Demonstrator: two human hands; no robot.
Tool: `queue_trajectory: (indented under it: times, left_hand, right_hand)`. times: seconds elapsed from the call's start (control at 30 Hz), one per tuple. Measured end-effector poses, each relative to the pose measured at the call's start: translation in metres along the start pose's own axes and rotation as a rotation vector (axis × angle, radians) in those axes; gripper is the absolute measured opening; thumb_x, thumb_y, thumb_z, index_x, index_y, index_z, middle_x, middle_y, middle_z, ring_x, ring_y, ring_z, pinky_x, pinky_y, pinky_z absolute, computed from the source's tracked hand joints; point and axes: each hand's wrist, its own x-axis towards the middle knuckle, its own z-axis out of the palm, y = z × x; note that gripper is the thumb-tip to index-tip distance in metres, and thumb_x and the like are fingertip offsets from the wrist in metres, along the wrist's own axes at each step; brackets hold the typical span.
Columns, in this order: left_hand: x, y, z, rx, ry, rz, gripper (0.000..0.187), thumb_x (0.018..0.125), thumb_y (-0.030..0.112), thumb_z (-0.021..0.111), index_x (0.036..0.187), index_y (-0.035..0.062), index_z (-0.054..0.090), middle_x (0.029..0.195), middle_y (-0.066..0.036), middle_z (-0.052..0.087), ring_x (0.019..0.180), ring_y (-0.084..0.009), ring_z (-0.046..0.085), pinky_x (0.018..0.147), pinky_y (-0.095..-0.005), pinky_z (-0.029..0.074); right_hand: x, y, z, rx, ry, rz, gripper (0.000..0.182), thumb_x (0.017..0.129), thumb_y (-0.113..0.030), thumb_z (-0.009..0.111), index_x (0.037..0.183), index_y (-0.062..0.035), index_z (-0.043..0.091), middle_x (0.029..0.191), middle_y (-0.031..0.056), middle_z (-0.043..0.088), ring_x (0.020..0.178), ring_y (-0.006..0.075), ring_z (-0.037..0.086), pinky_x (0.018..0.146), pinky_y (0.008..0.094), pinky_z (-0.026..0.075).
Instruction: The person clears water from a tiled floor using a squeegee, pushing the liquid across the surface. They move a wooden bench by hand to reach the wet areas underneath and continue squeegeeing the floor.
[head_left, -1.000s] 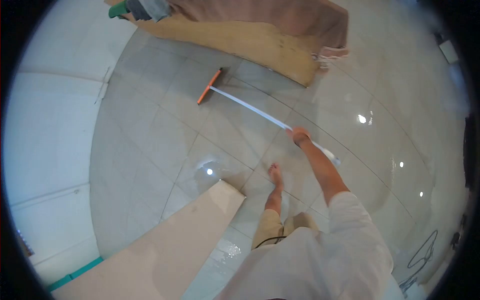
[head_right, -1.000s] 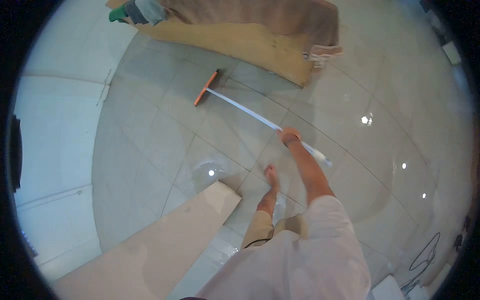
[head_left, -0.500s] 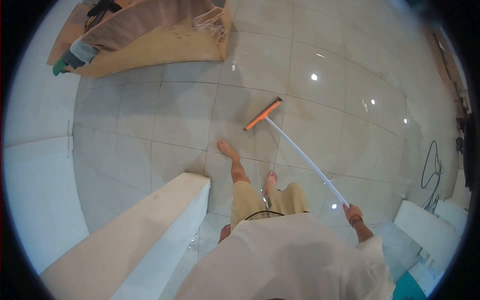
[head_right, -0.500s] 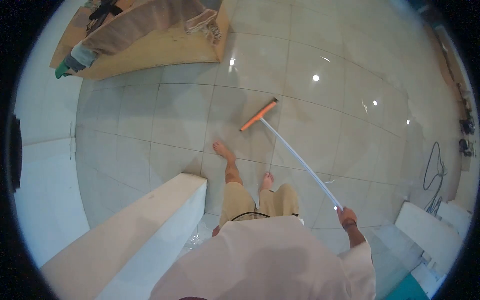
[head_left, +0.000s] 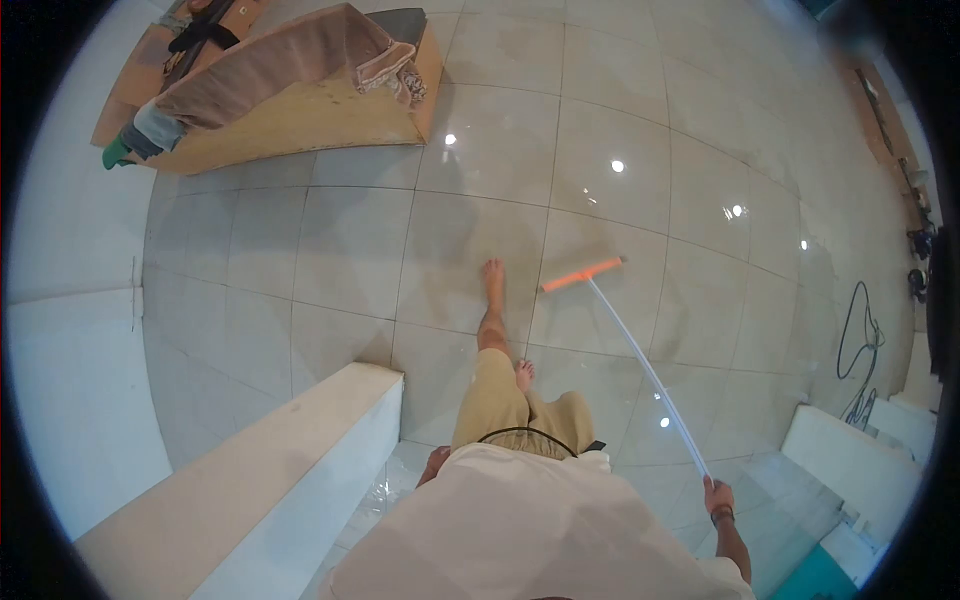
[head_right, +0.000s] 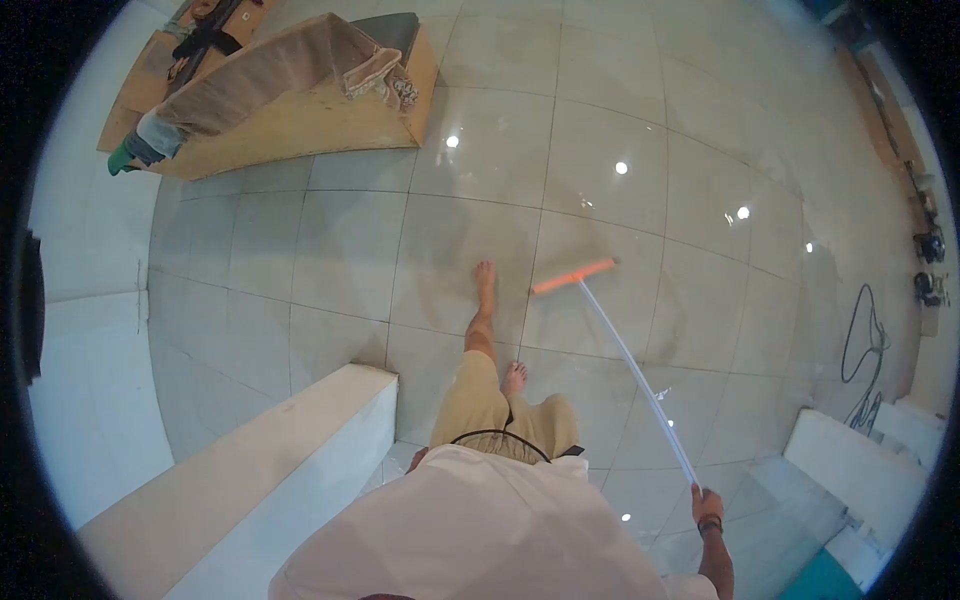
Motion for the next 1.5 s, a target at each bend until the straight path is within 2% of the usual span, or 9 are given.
queue_trajectory:
  times: [0.13, 0.17, 0.33, 0.6, 0.77, 1.03, 1.17, 1.27, 1.5]
  left_hand:
    - [0.006, 0.040, -0.051, 0.122, 0.122, 0.174, 0.030, 0.077, 0.032, 0.045, 0.091, 0.0081, 0.055, 0.089, -0.015, 0.058, 0.082, -0.0295, 0.055, 0.068, -0.0382, 0.044]
    - [0.018, 0.050, -0.064, 0.119, 0.134, 0.170, 0.030, 0.077, 0.032, 0.045, 0.091, 0.0081, 0.055, 0.089, -0.015, 0.058, 0.082, -0.0295, 0.055, 0.068, -0.0382, 0.044]
    - [0.035, 0.128, -0.142, -0.959, 0.256, -0.571, 0.027, 0.080, 0.030, 0.043, 0.099, 0.0138, 0.053, 0.085, -0.005, 0.058, 0.074, -0.0170, 0.053, 0.065, -0.0343, 0.042]
    - [0.016, 0.125, -0.165, -0.954, 0.270, -0.769, 0.030, 0.080, 0.030, 0.045, 0.103, 0.0123, 0.050, 0.084, -0.006, 0.059, 0.074, -0.0172, 0.054, 0.063, -0.0338, 0.042]
    - [0.010, 0.172, -0.165, -0.843, 0.277, -0.851, 0.030, 0.080, 0.030, 0.045, 0.103, 0.0120, 0.050, 0.086, -0.007, 0.058, 0.077, -0.0176, 0.054, 0.064, -0.0333, 0.042]
    - [0.043, 0.260, -0.118, -0.929, 0.360, -0.769, 0.029, 0.079, 0.027, 0.047, 0.102, 0.0114, 0.052, 0.086, -0.007, 0.058, 0.078, -0.0176, 0.054, 0.064, -0.0326, 0.041]
    - [0.070, 0.295, -0.073, -0.863, 0.258, -0.743, 0.028, 0.079, 0.027, 0.048, 0.100, 0.0097, 0.054, 0.084, -0.007, 0.058, 0.078, -0.0159, 0.053, 0.063, -0.0304, 0.042]
    - [0.091, 0.310, -0.054, -0.463, 0.255, -0.362, 0.032, 0.076, 0.029, 0.053, 0.096, 0.0054, 0.058, 0.091, -0.013, 0.060, 0.085, -0.0204, 0.055, 0.071, -0.0290, 0.044]
    - [0.130, 0.330, -0.040, -0.501, 0.180, -0.456, 0.032, 0.076, 0.029, 0.053, 0.092, 0.0029, 0.058, 0.090, -0.013, 0.060, 0.085, -0.0220, 0.056, 0.074, -0.0299, 0.043]
  right_hand:
    - [0.112, -0.138, -0.080, -0.010, 0.107, -0.168, 0.057, 0.080, -0.053, 0.034, 0.076, -0.0011, 0.056, 0.076, 0.0217, 0.056, 0.076, 0.0383, 0.053, 0.065, 0.0441, 0.042]
    - [0.143, -0.175, -0.104, 0.010, 0.089, -0.186, 0.055, 0.079, -0.053, 0.034, 0.087, -0.0042, 0.057, 0.080, 0.0214, 0.056, 0.081, 0.0380, 0.053, 0.070, 0.0441, 0.042]
    - [0.258, -0.364, -0.242, -0.051, 0.141, -0.395, 0.057, 0.080, -0.055, 0.033, 0.083, -0.0033, 0.057, 0.082, 0.0195, 0.057, 0.081, 0.0349, 0.054, 0.070, 0.0418, 0.042]
    - [0.362, -0.567, -0.408, -0.244, 0.227, -0.596, 0.056, 0.079, -0.055, 0.033, 0.087, -0.0061, 0.060, 0.089, 0.0159, 0.058, 0.086, 0.0302, 0.055, 0.075, 0.0403, 0.043]
    - [0.411, -0.595, -0.445, -0.302, 0.223, -0.575, 0.059, 0.079, -0.056, 0.034, 0.084, -0.0028, 0.059, 0.086, 0.0150, 0.059, 0.084, 0.0286, 0.056, 0.074, 0.0393, 0.044]
    - [0.439, -0.414, -0.318, -0.141, 0.047, -0.490, 0.061, 0.076, -0.059, 0.035, 0.085, -0.0025, 0.059, 0.085, 0.0189, 0.058, 0.083, 0.0328, 0.055, 0.071, 0.0408, 0.044]
    - [0.385, -0.258, -0.261, -0.155, -0.057, -0.302, 0.059, 0.077, -0.058, 0.033, 0.086, -0.0052, 0.057, 0.085, 0.0181, 0.058, 0.081, 0.0341, 0.055, 0.070, 0.0424, 0.044]
    - [0.330, -0.152, -0.234, -0.114, -0.070, -0.197, 0.055, 0.077, -0.056, 0.035, 0.084, -0.0067, 0.059, 0.081, 0.0164, 0.059, 0.079, 0.0342, 0.056, 0.068, 0.0427, 0.044]
    - [0.235, 0.000, -0.193, -0.142, -0.064, -0.023, 0.056, 0.079, -0.054, 0.035, 0.077, -0.0026, 0.058, 0.075, 0.0207, 0.057, 0.073, 0.0378, 0.055, 0.064, 0.0446, 0.043]
